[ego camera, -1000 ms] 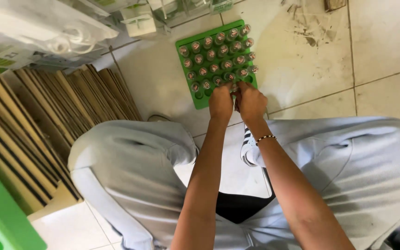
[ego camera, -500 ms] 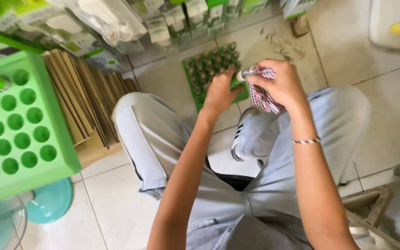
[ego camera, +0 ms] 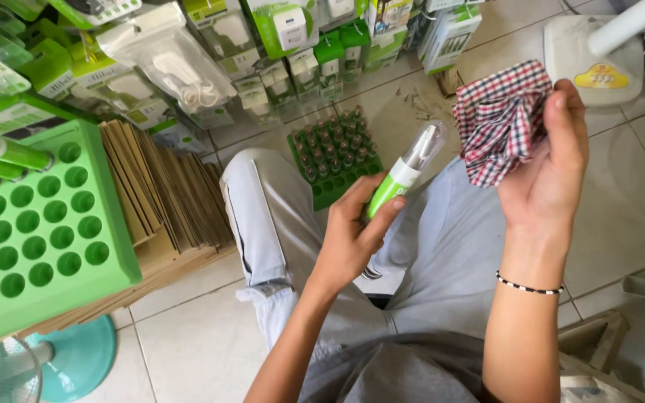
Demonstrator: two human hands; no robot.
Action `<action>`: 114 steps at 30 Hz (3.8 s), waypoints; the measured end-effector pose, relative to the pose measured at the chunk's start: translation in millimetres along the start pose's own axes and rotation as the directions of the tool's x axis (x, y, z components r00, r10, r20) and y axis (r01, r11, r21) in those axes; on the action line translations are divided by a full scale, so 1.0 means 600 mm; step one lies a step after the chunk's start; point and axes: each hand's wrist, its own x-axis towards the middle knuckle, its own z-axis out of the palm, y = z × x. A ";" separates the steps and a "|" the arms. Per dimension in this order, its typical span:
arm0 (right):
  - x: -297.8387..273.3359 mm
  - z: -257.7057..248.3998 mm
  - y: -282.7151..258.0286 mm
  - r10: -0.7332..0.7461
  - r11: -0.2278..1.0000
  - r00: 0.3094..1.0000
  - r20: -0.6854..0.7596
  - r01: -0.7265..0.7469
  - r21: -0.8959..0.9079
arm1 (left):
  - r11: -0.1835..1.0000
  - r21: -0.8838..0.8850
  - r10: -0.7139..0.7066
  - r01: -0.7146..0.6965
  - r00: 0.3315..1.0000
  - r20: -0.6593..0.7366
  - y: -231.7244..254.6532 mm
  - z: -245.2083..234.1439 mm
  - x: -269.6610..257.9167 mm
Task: The person cleans and wipes down perfume tester bottles using a cloth and organizes them into a display tray.
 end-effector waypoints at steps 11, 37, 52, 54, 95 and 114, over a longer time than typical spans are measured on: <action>-0.094 0.256 -0.084 0.084 0.678 0.808 0.583 0.383 -0.628 | 0.954 -0.234 -0.141 0.188 0.969 0.204 0.043 0.005 -0.068; 0.016 0.099 0.000 0.252 0.679 0.936 0.247 -0.353 0.644 | 0.849 -0.416 -0.196 0.327 0.924 0.328 0.009 -0.001 -0.079; -0.103 0.229 0.009 0.122 0.832 0.990 0.063 -0.068 -0.550 | 0.957 0.261 0.157 -0.126 0.983 -0.099 -0.010 0.014 -0.095; -0.096 0.227 -0.008 0.242 0.957 0.942 0.234 -0.191 -0.220 | 0.797 -0.455 -0.238 0.396 0.899 0.367 -0.011 0.002 -0.093; -0.150 0.253 0.040 0.241 0.914 0.969 -0.048 -0.244 -0.325 | 0.935 0.215 0.328 -0.281 0.916 -0.230 -0.023 0.031 -0.086; -0.169 0.238 0.069 0.327 0.880 0.944 0.035 -0.291 -0.374 | 0.990 0.028 0.139 -0.138 0.926 -0.352 -0.018 0.020 -0.085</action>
